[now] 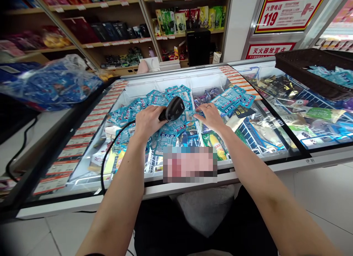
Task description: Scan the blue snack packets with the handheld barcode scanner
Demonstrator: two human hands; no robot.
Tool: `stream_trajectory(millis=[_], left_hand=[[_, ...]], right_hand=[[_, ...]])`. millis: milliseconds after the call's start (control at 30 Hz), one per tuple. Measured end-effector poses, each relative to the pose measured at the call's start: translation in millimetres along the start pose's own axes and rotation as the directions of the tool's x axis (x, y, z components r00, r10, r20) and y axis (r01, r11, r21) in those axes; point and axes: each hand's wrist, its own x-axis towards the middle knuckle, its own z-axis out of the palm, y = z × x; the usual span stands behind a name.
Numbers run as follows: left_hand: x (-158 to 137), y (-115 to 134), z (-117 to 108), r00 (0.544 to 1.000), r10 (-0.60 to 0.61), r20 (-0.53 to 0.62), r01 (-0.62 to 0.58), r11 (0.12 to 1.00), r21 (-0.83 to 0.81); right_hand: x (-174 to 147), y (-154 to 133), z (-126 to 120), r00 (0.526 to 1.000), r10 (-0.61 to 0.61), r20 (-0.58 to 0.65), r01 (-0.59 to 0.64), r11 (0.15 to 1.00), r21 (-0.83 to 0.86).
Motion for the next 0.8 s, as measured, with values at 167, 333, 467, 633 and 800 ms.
stream_trajectory(millis=[167, 333, 467, 633, 800], left_hand=[[0.2, 0.2, 0.4, 1.000, -0.001, 0.006, 0.001, 1.000, -0.008], [0.8, 1.4, -1.2, 1.000, 0.002, 0.016, -0.001, 1.000, -0.029], [1.0, 1.2, -1.9, 1.000, 0.020, 0.016, -0.020, 1.000, -0.006], [0.8, 2.1, -1.4, 0.999, 0.038, 0.018, -0.038, 0.999, 0.015], [1.2, 5.9, -2.2, 0.997, 0.067, 0.034, -0.067, 0.998, -0.002]], right_hand=[[2.6, 2.6, -1.7, 0.997, 0.077, -0.006, -0.077, 0.995, 0.059], [7.7, 3.8, -2.0, 0.979, 0.204, -0.024, -0.202, 0.976, 0.086], [9.3, 7.6, -5.8, 0.960, 0.274, -0.053, -0.266, 0.956, 0.121], [7.5, 18.7, -9.2, 0.929, 0.340, -0.147, -0.296, 0.920, 0.256], [8.0, 28.0, -9.1, 0.908, 0.364, -0.205, -0.257, 0.874, 0.413]])
